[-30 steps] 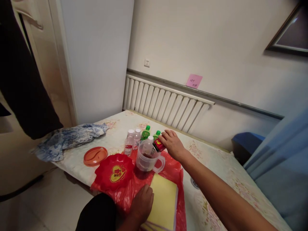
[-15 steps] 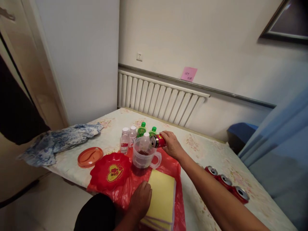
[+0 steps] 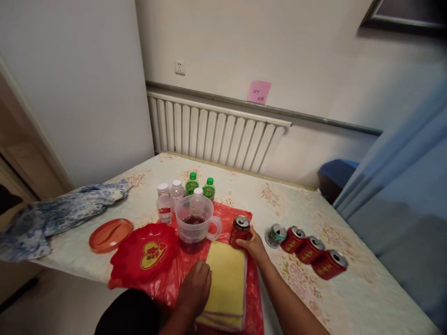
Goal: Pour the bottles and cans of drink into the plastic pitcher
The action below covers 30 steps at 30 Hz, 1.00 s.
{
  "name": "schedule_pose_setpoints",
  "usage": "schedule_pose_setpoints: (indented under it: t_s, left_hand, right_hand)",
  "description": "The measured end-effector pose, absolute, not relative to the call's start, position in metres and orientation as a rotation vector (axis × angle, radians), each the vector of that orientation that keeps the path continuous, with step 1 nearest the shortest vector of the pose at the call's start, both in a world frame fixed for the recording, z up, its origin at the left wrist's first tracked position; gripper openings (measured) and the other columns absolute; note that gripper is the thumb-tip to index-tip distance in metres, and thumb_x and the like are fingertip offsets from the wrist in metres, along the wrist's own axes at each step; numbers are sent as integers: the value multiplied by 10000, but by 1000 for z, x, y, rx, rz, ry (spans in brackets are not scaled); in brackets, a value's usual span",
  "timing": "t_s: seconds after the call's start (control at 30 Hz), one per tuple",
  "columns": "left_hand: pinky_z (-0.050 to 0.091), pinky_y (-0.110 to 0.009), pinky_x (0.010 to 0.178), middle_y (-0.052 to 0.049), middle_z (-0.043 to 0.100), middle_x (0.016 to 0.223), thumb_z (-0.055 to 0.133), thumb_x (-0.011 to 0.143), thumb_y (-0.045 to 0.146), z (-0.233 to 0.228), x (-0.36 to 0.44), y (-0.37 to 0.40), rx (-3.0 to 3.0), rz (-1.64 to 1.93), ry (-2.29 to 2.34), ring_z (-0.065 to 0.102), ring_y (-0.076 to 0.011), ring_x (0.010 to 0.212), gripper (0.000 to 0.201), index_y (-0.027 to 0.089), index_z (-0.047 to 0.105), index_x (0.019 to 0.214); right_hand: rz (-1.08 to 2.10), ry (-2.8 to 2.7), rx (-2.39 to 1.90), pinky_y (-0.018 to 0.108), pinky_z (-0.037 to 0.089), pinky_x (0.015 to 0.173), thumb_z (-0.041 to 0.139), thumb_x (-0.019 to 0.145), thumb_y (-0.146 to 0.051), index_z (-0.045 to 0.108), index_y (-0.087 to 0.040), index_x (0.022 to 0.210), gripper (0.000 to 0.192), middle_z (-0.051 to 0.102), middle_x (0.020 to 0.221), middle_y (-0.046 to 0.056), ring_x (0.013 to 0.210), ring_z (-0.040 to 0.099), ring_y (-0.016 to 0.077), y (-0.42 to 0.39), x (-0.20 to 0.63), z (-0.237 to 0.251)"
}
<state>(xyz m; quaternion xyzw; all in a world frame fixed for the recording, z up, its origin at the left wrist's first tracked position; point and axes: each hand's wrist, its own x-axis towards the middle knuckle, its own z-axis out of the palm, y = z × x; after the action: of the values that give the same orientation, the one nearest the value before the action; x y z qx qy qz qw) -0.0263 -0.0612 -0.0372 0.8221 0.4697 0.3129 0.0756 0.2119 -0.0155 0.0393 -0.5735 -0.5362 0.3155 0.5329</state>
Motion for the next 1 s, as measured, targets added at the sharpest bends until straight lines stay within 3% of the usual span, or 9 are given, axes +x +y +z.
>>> schedule_pose_setpoints:
  t_s: [0.4,0.67,0.87,1.0]
  left_hand:
    - [505,-301,743,-29,590,845,355,981,216,-39,-27,-59,2428,989,1373,608,-177,807,232,242,530,832]
    - [540,-318,769,-47,630,930,364,981,250,-53,-29,-56,2425,1019,1355,645,-193,875,185,262,540,924]
    - [535,-319,765,-47,626,925,347,991,256,-51,-29,-55,2437,1009,1332,644,-190,884,201,258,538,929]
    - [518,-325,742,-31,600,878,340,995,262,-47,-29,-55,2439,970,1307,628,-184,834,217,258,523,879]
  right_hand:
    - [855,-1195,-1245,442,526,907,762,542,-207,608,-198,1150,627,735,1076,52,988,677,281,47,175,18]
    - [816,-1312,-1207,413,536,900,774,629,-350,616,-215,1160,570,728,1128,50,1003,674,263,83,136,12]
    - [661,-1462,-1343,400,539,906,750,669,-284,548,-245,1277,642,699,1193,51,1055,662,256,73,133,9]
    - [452,-1578,-1569,485,451,1022,722,666,-169,493,-198,1357,728,597,1333,138,1222,561,308,44,169,16]
